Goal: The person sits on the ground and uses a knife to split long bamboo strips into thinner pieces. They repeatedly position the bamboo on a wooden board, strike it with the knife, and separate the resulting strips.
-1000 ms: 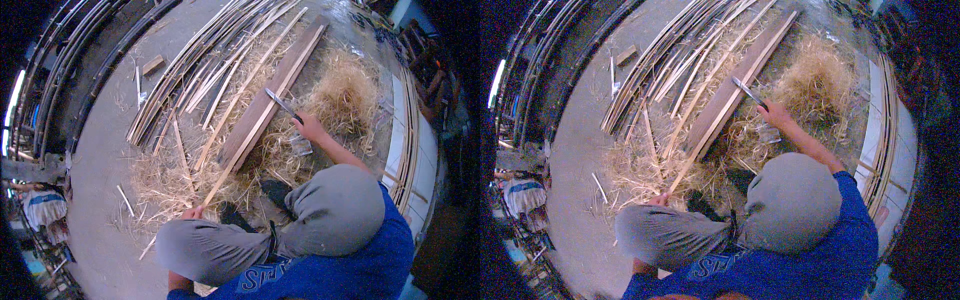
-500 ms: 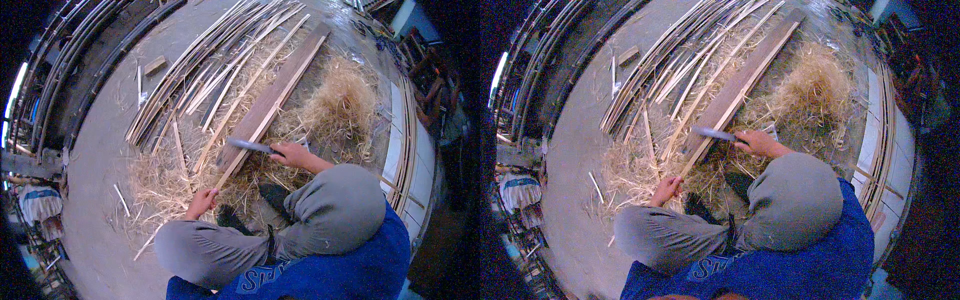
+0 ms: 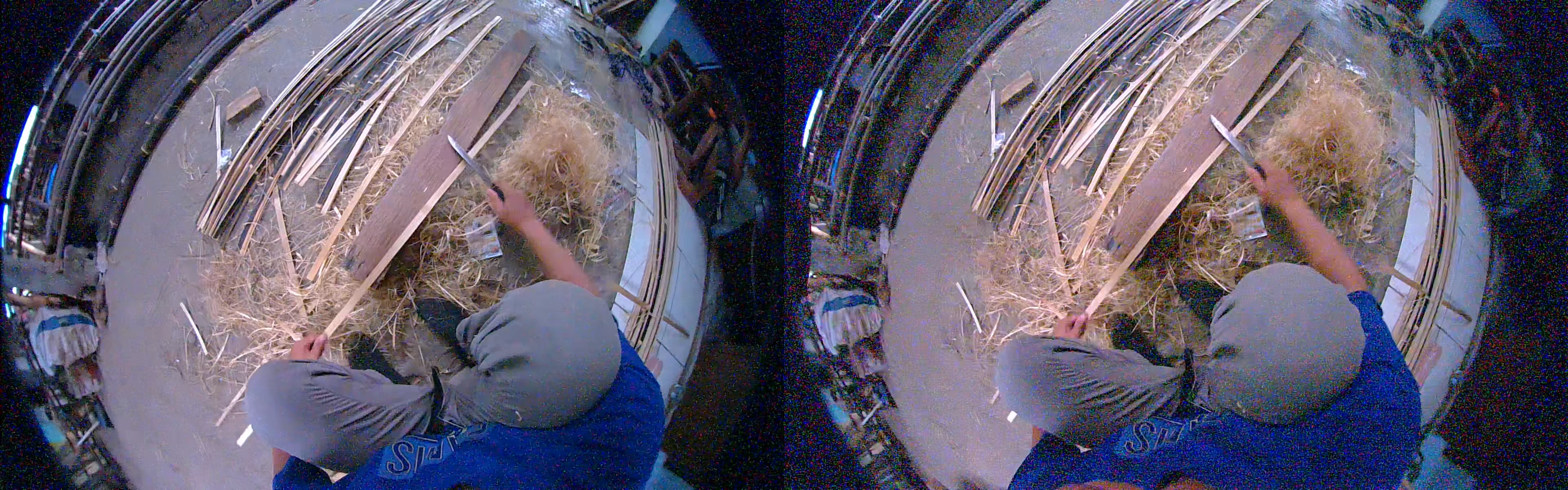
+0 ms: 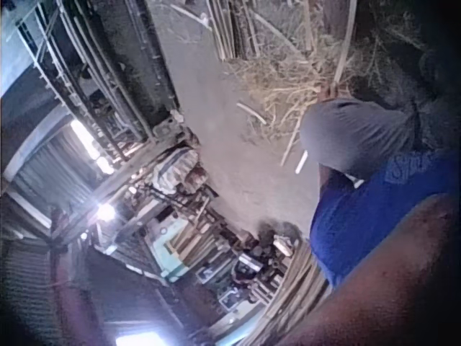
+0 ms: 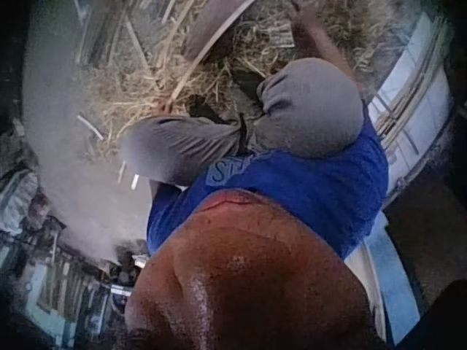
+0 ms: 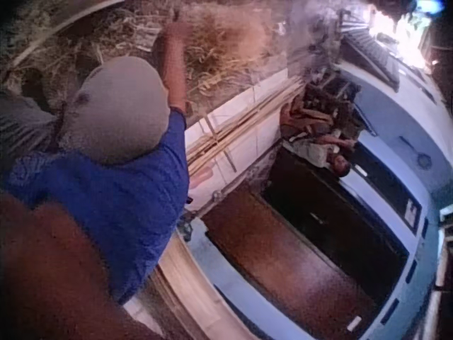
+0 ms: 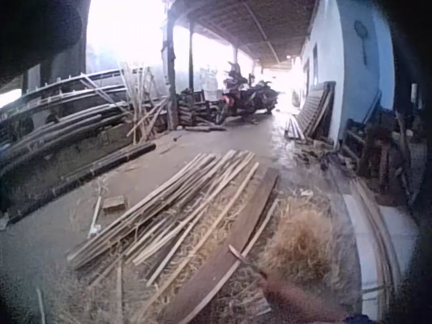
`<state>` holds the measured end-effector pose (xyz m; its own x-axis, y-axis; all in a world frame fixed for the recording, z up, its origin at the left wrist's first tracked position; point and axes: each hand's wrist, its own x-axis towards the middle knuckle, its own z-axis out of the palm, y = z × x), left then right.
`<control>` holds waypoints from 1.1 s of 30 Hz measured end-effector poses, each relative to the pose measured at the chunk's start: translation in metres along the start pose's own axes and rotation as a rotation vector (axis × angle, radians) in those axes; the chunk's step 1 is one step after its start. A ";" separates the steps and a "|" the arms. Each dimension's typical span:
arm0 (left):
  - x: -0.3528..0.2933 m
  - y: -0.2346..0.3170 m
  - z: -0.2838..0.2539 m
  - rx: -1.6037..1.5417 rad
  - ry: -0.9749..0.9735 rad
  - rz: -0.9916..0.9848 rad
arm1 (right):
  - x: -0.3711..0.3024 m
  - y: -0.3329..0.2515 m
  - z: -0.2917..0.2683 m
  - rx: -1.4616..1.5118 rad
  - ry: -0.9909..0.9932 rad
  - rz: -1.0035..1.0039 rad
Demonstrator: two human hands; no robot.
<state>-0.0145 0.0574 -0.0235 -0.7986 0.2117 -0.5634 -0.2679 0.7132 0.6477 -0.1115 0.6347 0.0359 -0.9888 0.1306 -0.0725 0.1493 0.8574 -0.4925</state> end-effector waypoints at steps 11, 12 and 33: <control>0.002 0.080 0.001 0.022 0.236 0.168 | -0.063 -0.079 0.040 -0.206 -0.331 -0.363; -0.003 0.067 -0.001 0.042 0.253 0.177 | -0.051 -0.061 0.039 -0.090 -0.131 -0.213; -0.022 -0.004 0.023 -0.012 0.423 0.046 | -0.018 -0.052 0.019 0.092 -0.010 -0.004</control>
<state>0.0165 0.0647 -0.0255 -0.9601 -0.0517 -0.2749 -0.2309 0.7013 0.6745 -0.1014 0.5780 0.0462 -0.9894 0.1218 -0.0793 0.1452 0.8084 -0.5705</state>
